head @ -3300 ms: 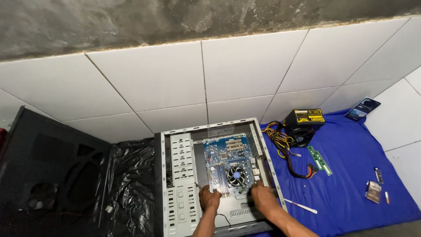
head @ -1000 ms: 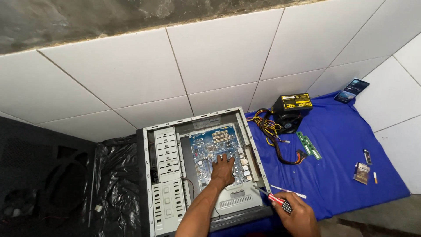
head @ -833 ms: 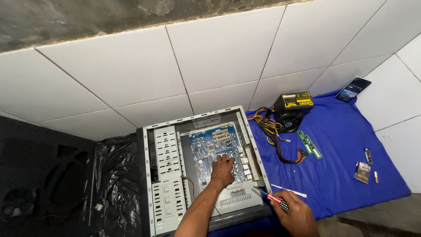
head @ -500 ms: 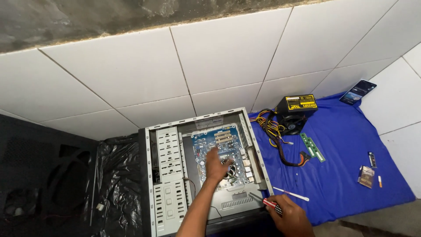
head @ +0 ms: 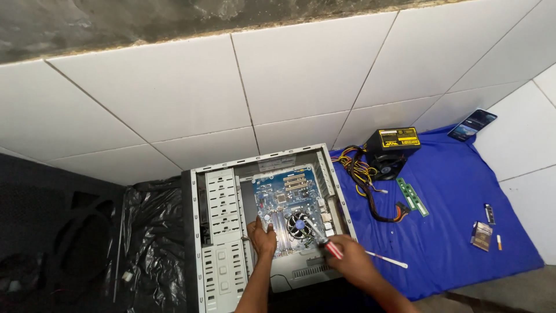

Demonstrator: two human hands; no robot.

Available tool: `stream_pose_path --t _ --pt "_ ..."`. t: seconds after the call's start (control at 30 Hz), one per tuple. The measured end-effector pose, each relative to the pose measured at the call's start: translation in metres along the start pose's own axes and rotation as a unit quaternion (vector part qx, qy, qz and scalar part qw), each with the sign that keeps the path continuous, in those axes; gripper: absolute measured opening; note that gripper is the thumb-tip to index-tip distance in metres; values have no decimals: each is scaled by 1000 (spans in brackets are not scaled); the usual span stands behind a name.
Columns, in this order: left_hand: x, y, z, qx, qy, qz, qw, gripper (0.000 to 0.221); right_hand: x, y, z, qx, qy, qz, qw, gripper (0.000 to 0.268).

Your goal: Installing and securing a motherboard into a desktop computer chassis using a screwdriver.

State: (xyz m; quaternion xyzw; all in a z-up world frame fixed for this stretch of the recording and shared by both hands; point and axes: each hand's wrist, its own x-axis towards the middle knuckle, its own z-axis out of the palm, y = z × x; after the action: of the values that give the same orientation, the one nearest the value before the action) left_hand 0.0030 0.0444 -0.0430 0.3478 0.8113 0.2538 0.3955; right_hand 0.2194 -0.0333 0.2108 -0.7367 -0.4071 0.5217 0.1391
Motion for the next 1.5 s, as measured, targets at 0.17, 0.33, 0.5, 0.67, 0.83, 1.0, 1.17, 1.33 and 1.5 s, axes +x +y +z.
stream_pose_path --t 0.17,0.33,0.5,0.67,0.83,1.0,1.17,1.33,1.5 --pt "22 -27 13 46 -17 51 998 71 114 69 71 -358 60 -153 919 17" --pt "6 -2 -7 36 -40 13 998 74 183 137 106 -635 160 -191 731 22" --pt "-5 10 -17 50 -31 -7 998 67 158 117 85 -741 101 -144 648 40" --pt "-4 0 -13 72 -38 -5 997 69 164 114 81 -737 80 -185 645 31" --pt "34 -61 30 113 12 109 988 77 172 121 79 -717 100 -268 636 27" --pt "-13 -15 -18 63 -29 44 997 69 182 142 81 -644 202 -348 651 18" --pt "-21 -2 -34 37 -33 39 998 63 172 126 69 -618 144 -322 703 18" --pt "-19 2 -32 17 -33 42 998 64 173 117 66 -582 73 -298 753 26" --pt "-17 -1 -30 5 -21 32 999 65 154 99 60 -591 74 -277 754 26"
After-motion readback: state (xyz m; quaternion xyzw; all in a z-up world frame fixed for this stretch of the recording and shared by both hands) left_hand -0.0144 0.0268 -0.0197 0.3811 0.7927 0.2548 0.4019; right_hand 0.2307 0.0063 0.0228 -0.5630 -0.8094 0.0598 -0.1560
